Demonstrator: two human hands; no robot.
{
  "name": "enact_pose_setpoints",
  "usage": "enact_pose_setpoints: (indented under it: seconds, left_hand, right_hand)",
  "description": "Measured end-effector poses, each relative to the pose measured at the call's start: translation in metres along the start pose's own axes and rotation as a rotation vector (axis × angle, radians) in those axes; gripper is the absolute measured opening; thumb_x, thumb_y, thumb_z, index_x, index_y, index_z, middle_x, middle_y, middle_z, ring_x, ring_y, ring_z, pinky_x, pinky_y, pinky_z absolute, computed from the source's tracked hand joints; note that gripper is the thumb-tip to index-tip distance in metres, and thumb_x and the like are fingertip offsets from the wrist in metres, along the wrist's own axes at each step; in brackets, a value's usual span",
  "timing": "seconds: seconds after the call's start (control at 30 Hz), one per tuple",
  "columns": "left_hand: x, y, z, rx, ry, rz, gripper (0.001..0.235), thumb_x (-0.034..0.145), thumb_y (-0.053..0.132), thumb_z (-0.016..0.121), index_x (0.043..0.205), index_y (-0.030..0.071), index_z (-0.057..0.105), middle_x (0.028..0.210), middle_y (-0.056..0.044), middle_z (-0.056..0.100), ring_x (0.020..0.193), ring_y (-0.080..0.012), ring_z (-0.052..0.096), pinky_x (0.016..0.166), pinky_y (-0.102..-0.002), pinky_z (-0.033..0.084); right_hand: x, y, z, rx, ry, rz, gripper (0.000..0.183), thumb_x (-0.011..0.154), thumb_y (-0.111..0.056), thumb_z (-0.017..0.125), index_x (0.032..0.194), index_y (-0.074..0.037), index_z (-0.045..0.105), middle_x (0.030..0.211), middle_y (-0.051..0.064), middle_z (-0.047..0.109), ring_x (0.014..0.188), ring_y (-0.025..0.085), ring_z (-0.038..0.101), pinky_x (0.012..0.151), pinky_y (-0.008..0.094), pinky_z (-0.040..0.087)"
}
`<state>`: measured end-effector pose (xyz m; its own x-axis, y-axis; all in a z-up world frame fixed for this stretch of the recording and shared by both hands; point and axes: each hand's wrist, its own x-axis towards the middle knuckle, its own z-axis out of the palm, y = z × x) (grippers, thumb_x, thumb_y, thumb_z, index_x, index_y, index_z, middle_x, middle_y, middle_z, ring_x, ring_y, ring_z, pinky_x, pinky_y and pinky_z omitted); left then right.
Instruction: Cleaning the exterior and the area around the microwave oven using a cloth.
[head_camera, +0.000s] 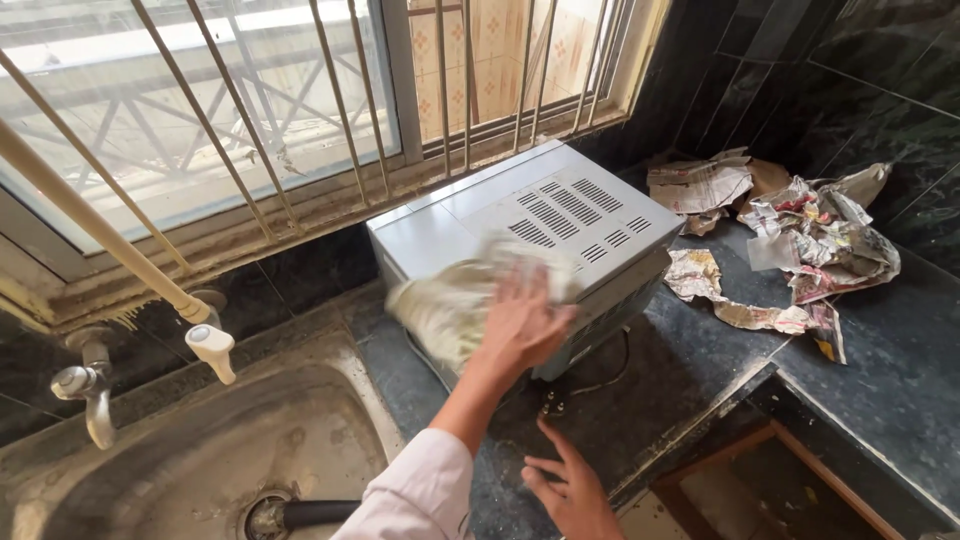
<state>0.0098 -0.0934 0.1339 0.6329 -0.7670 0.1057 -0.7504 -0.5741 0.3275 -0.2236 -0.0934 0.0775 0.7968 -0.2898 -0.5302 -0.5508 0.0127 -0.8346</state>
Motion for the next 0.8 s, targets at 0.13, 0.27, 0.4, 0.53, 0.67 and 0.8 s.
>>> enact_pose_setpoints:
  seconds: [0.13, 0.27, 0.4, 0.53, 0.67, 0.8]
  left_hand:
    - [-0.025, 0.034, -0.057, -0.415, -0.107, 0.051, 0.101, 0.094, 0.080, 0.031, 0.161, 0.004, 0.017, 0.172, -0.016, 0.007, 0.161, -0.0325, 0.000, 0.128, -0.048, 0.002]
    - [-0.059, 0.034, -0.101, -0.984, 0.276, -0.048, 0.072, 0.093, 0.058, 0.049, 0.153, 0.019, 0.044, 0.164, -0.011, 0.030, 0.152, -0.0313, 0.027, 0.119, -0.052, 0.027]
    - [-0.101, 0.011, -0.108, -1.095, 0.741, -0.177, 0.044, 0.103, 0.040, 0.051, 0.133, 0.012, 0.068, 0.136, -0.008, 0.072, 0.128, -0.0241, 0.066, 0.106, -0.040, 0.053]
    - [-0.144, -0.032, -0.073, -0.964, 0.766, -0.349, 0.043, 0.104, 0.039, 0.052, 0.130, 0.010, 0.070, 0.130, -0.008, 0.074, 0.123, -0.0210, 0.067, 0.103, -0.036, 0.053]
    - [-0.217, -0.077, -0.039, -0.949, 0.610, -0.505, 0.044, 0.100, 0.039, 0.056, 0.129, 0.008, 0.068, 0.127, -0.008, 0.073, 0.119, -0.0192, 0.067, 0.100, -0.032, 0.049]
    - [-0.348, -0.160, 0.085, -1.122, 0.356, -0.659, 0.040, 0.097, 0.033, 0.065, 0.120, 0.002, 0.075, 0.106, -0.016, 0.082, 0.100, -0.0196, 0.074, 0.090, -0.032, 0.056]
  right_hand:
    - [-0.013, -0.018, -0.011, 0.094, 0.166, -0.174, 0.070, 0.092, -0.028, 0.068, 0.154, -0.021, 0.037, 0.161, 0.005, 0.042, 0.138, 0.031, 0.061, 0.106, 0.055, 0.060]
    - [-0.033, -0.073, -0.025, -0.065, 0.470, -0.415, 0.060, 0.095, -0.033, 0.060, 0.150, -0.016, 0.043, 0.158, 0.006, 0.045, 0.143, 0.026, 0.050, 0.112, 0.048, 0.049]
    - [0.002, -0.123, -0.024, -0.433, 0.541, -0.916, 0.062, 0.104, -0.047, 0.044, 0.151, -0.006, 0.045, 0.165, 0.015, 0.035, 0.153, 0.031, 0.033, 0.120, 0.046, 0.035]
    - [0.079, -0.147, -0.025, -0.803, 0.303, -0.839, 0.079, 0.102, -0.063, 0.021, 0.157, -0.008, 0.039, 0.170, 0.010, 0.028, 0.160, 0.027, 0.023, 0.129, 0.048, 0.013]
    - [0.137, -0.188, -0.052, -1.235, 0.367, -0.636, 0.087, 0.101, -0.069, 0.011, 0.161, -0.006, 0.015, 0.171, 0.013, 0.011, 0.157, 0.028, 0.012, 0.126, 0.041, 0.008]
    - [0.151, -0.211, -0.066, -1.303, 0.351, -0.395, 0.081, 0.101, -0.064, 0.010, 0.163, -0.012, 0.004, 0.171, 0.009, -0.001, 0.158, 0.024, 0.001, 0.127, 0.041, 0.003]
